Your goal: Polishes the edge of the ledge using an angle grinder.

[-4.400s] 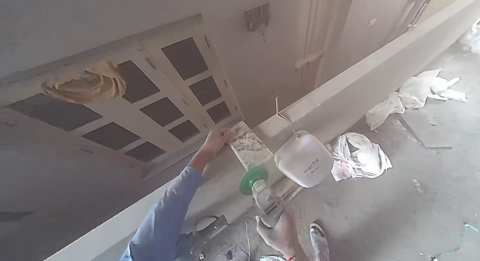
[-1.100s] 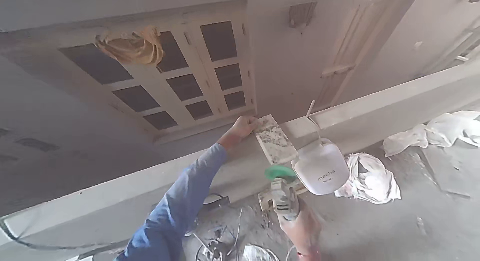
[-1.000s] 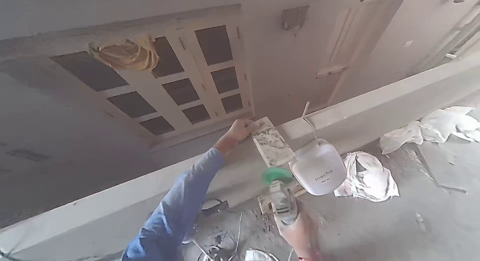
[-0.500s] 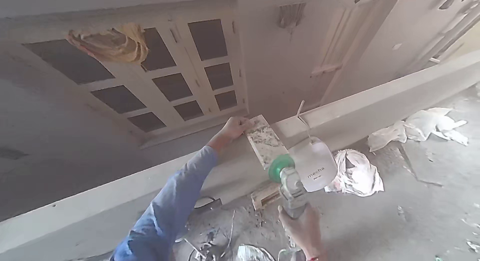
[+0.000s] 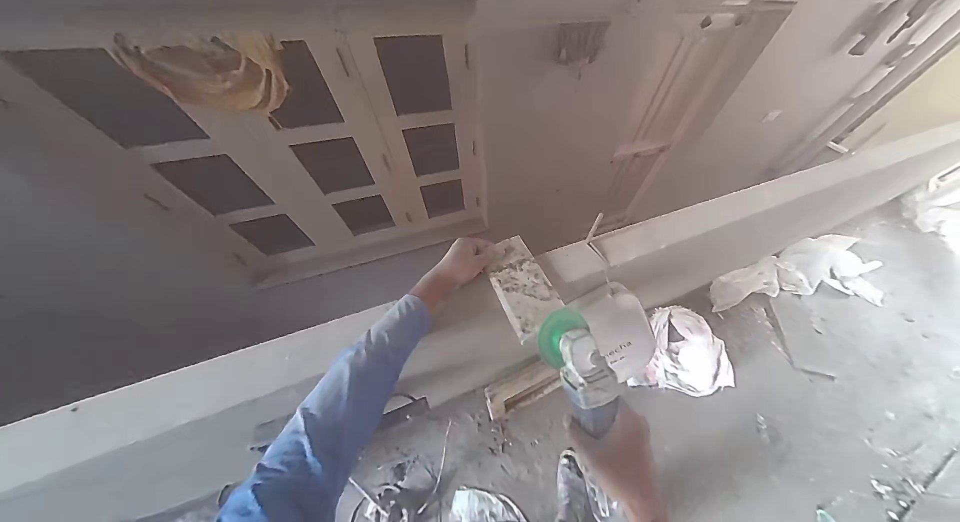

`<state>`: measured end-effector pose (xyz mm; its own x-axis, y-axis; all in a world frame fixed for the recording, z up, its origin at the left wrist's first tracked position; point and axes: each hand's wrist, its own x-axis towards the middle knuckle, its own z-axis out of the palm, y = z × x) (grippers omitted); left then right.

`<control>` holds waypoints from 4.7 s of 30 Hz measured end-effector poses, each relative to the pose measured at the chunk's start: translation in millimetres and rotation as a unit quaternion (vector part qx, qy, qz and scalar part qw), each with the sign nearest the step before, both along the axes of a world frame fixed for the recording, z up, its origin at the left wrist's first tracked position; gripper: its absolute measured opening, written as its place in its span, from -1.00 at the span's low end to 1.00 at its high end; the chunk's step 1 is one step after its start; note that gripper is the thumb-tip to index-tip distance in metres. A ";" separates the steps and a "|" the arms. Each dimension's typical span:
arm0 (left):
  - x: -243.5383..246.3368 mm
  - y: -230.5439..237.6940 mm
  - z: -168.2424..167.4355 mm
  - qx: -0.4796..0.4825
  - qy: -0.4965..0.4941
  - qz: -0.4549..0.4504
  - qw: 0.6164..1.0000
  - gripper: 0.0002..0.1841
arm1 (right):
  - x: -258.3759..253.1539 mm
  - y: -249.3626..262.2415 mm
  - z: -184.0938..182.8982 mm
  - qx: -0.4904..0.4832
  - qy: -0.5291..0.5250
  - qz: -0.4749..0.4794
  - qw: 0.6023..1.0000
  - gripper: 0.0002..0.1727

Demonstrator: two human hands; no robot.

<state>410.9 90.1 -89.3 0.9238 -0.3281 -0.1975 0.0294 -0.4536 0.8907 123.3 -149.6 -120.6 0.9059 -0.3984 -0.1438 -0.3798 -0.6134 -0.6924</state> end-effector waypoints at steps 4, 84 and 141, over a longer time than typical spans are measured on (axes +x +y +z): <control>2.8 0.1 0.8 -0.010 0.009 -0.002 1.000 -0.72 | -5.2 7.1 19.1 -0.035 0.064 0.039 0.997 -0.30; 1.5 -9.0 3.7 0.023 -0.007 0.005 1.000 -0.71 | 1.9 6.3 31.8 0.084 0.123 0.044 0.988 -0.36; -1.2 -11.7 -0.8 0.019 -0.021 0.018 0.999 -0.75 | 18.1 75.5 -122.4 0.216 -0.275 -0.056 0.935 -0.24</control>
<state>409.7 78.4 -90.0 0.9423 -0.2880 -0.1705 0.0091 -0.4871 0.8733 141.5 -74.1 -243.0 0.8467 -0.5068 0.1618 0.0610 -0.2095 -0.9759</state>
